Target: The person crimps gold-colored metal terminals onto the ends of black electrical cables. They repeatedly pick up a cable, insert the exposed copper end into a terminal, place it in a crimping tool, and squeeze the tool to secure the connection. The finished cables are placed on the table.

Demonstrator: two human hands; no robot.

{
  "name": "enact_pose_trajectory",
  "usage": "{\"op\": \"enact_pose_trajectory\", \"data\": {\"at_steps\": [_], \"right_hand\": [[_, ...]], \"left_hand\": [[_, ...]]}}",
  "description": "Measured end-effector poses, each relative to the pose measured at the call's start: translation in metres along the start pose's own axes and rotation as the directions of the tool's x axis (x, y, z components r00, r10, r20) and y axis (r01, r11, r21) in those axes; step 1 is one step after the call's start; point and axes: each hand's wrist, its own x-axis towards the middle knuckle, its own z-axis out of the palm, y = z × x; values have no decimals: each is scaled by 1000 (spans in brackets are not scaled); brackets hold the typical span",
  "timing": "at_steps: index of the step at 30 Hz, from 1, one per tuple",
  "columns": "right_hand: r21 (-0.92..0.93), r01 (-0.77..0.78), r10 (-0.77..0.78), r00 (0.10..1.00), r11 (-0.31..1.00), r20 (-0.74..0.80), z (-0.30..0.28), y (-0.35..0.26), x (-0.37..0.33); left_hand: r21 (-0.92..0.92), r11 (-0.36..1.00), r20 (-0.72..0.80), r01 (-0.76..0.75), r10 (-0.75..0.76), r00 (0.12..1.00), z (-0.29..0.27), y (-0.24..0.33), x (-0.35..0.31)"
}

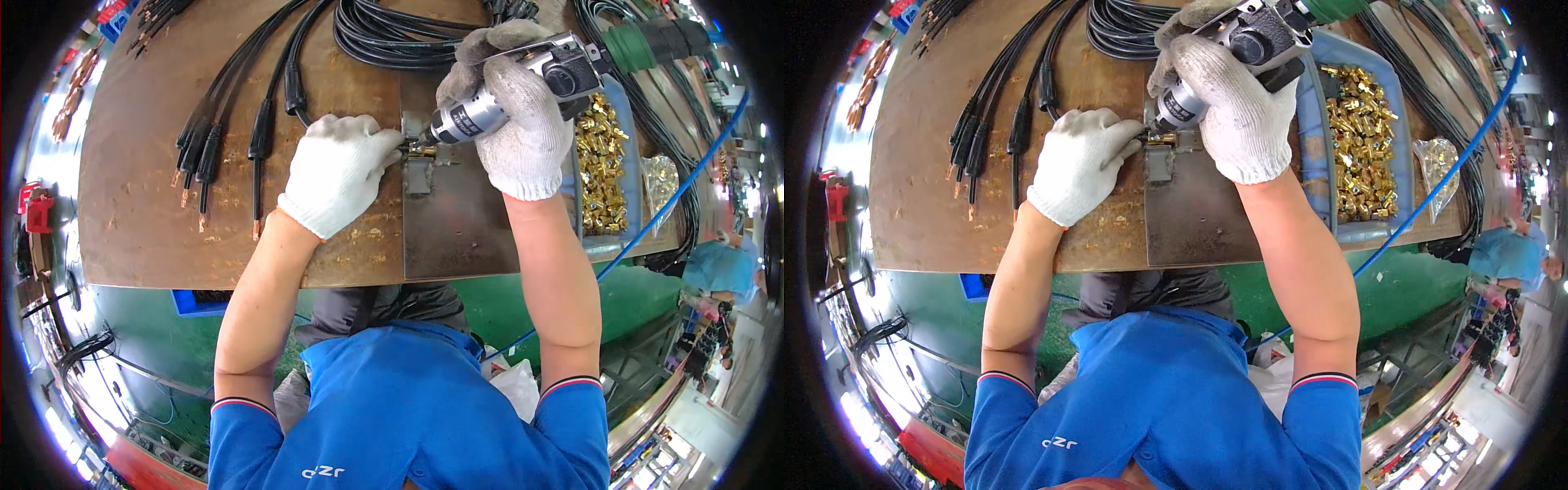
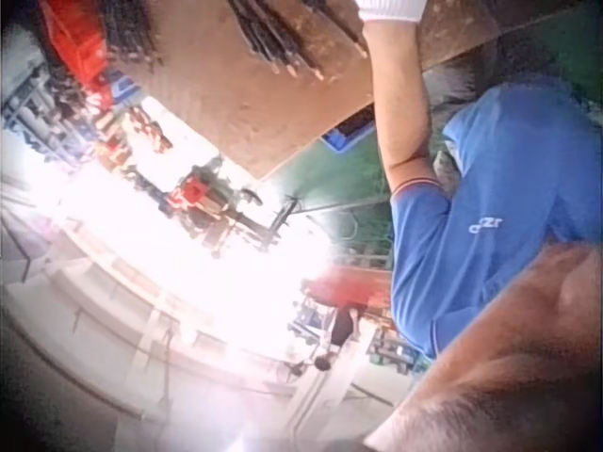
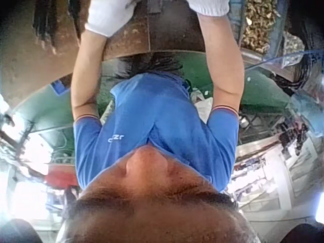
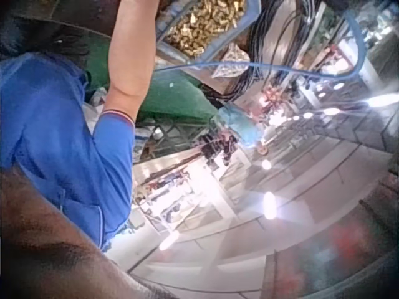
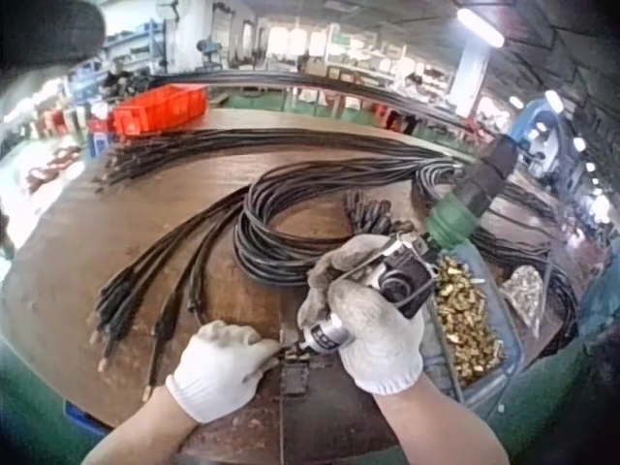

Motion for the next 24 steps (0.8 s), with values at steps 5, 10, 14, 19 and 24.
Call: {"op": "enact_pose_trajectory", "data": {"at_steps": [5,10,14,19,24], "right_hand": [[-104,-5,19,991,995,134,4,-5,7],[-322,-12,149,902,947,404,9,-6,24],[-503,131,23,957,854,288,28,0,20],[-330,55,-26,996,942,90,26,19,5],[-97,-25,27,999,995,19,20,32,4]], "left_hand": [[3,1000,13,-4,4,1000,1,-1,0],[29,999,-26,-22,22,999,3,-2,0],[28,999,-68,-25,27,997,4,-5,-3],[34,998,-65,-50,52,997,4,-2,0],[-1,999,-62,-51,51,997,7,-2,0]]}}
